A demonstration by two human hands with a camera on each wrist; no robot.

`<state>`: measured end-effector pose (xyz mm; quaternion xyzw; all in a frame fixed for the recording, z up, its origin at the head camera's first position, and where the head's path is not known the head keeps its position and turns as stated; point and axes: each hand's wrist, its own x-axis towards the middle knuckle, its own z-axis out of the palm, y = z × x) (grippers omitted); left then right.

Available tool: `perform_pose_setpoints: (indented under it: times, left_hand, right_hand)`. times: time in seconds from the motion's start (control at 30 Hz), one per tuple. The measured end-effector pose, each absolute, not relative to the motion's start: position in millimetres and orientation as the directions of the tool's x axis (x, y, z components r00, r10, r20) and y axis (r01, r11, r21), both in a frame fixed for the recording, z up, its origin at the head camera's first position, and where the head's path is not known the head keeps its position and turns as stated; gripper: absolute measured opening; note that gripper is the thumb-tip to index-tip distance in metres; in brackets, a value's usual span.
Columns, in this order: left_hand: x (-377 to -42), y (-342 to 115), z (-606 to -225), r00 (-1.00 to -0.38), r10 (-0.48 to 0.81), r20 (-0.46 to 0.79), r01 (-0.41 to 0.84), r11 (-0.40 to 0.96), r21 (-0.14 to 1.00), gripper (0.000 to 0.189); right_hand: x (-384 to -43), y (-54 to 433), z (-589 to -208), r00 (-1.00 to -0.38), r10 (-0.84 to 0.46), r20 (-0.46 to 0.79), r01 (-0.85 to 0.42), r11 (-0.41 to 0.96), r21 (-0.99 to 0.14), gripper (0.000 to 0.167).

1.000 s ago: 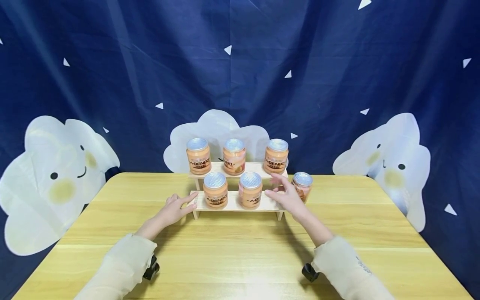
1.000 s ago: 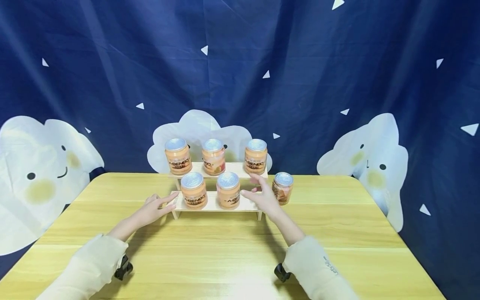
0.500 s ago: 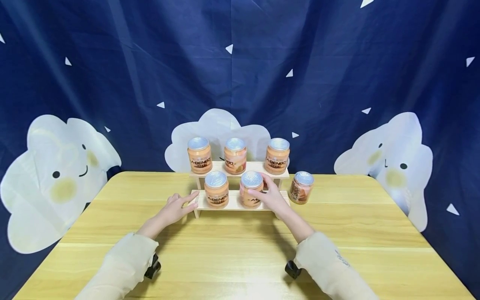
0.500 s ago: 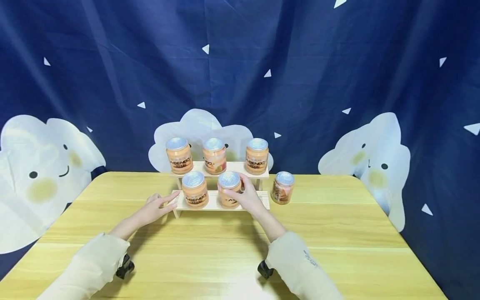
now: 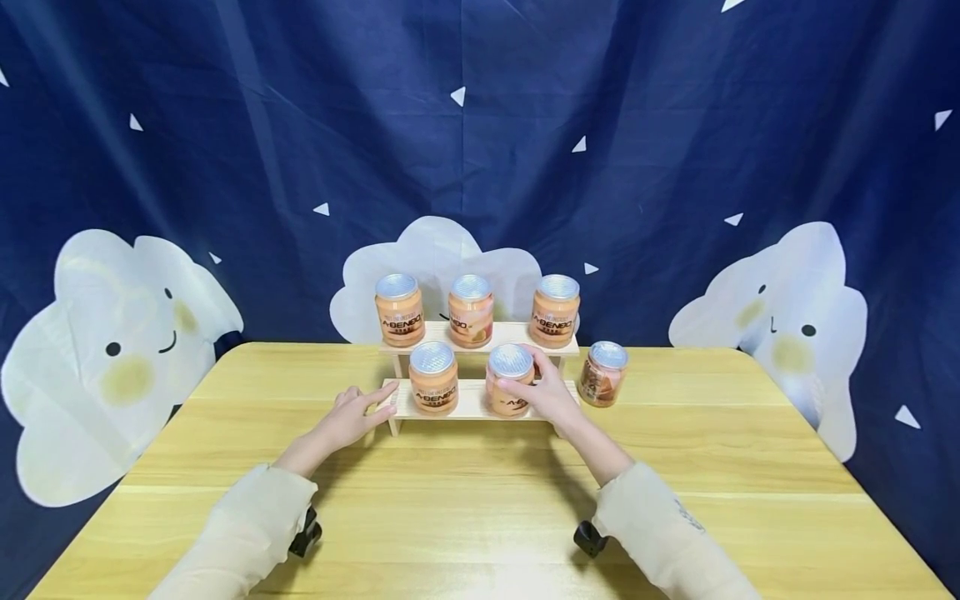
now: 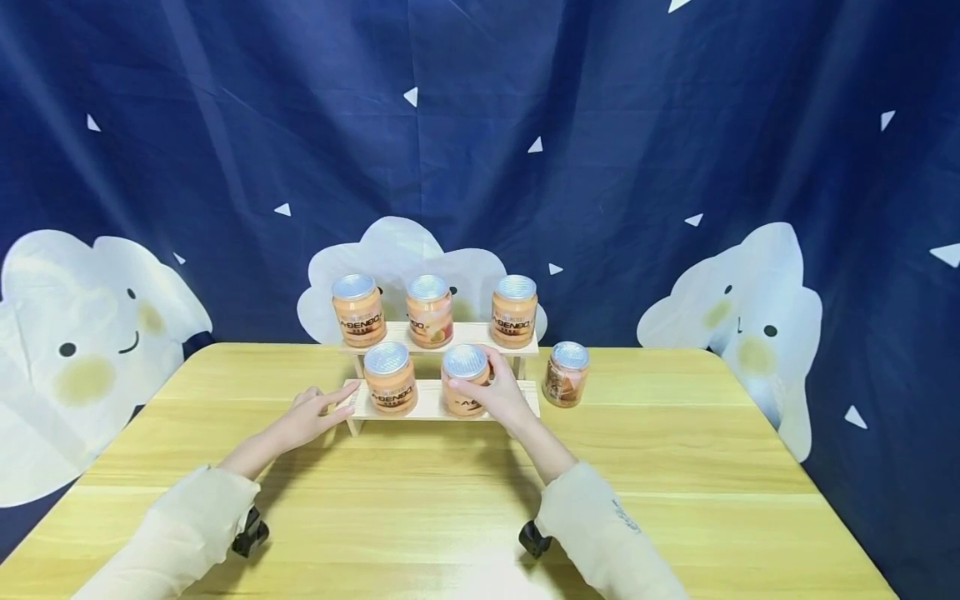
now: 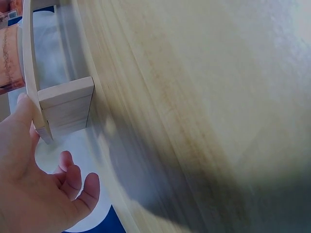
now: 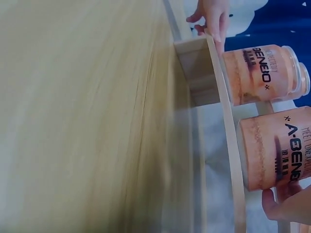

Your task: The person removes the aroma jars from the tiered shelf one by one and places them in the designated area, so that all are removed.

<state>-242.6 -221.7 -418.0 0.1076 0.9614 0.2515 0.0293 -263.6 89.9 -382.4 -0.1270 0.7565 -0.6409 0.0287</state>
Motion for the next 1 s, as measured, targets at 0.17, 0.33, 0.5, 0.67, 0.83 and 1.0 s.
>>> perform_pose_setpoints:
  times: [0.17, 0.33, 0.5, 0.67, 0.83, 1.0]
  left_hand:
    - [-242.5, -220.6, -418.5, -0.975, 0.22, -0.012, 0.186, 0.851, 0.491, 0.055]
    - [-242.6, -221.0, -418.9, -0.974, 0.224, -0.01, 0.19, 0.847, 0.496, 0.055]
    - [-241.2, -221.1, -417.2, -0.973, 0.229, 0.006, 0.202, 0.847, 0.492, 0.055]
    - [-239.7, -218.3, -414.1, -0.974, 0.224, -0.01, 0.191, 0.849, 0.492, 0.054]
    - [-240.0, -217.5, -414.5, -0.975, 0.223, -0.01, 0.189, 0.85, 0.492, 0.055]
    - [-241.1, -219.1, -416.7, -0.974, 0.226, -0.012, 0.191, 0.849, 0.493, 0.056]
  right_hand:
    - [-260.2, 102.2, -384.8, -0.973, -0.187, 0.135, -0.175, 0.215, -0.961, 0.062]
    - [-257.1, 118.5, -385.2, -0.975, -0.157, 0.154, -0.19, 0.246, -0.951, 0.061]
    - [-253.2, 136.2, -383.9, -0.98, -0.116, 0.159, -0.182, 0.233, -0.955, 0.058]
    - [-247.2, 156.6, -380.3, -0.989, -0.089, 0.114, -0.132, 0.23, -0.964, 0.06]
    - [-240.3, 176.2, -374.0, -0.993, -0.065, 0.099, -0.112, 0.257, -0.96, 0.061]
    - [-238.2, 197.6, -373.9, -0.994, -0.023, 0.104, -0.106, 0.306, -0.946, 0.062]
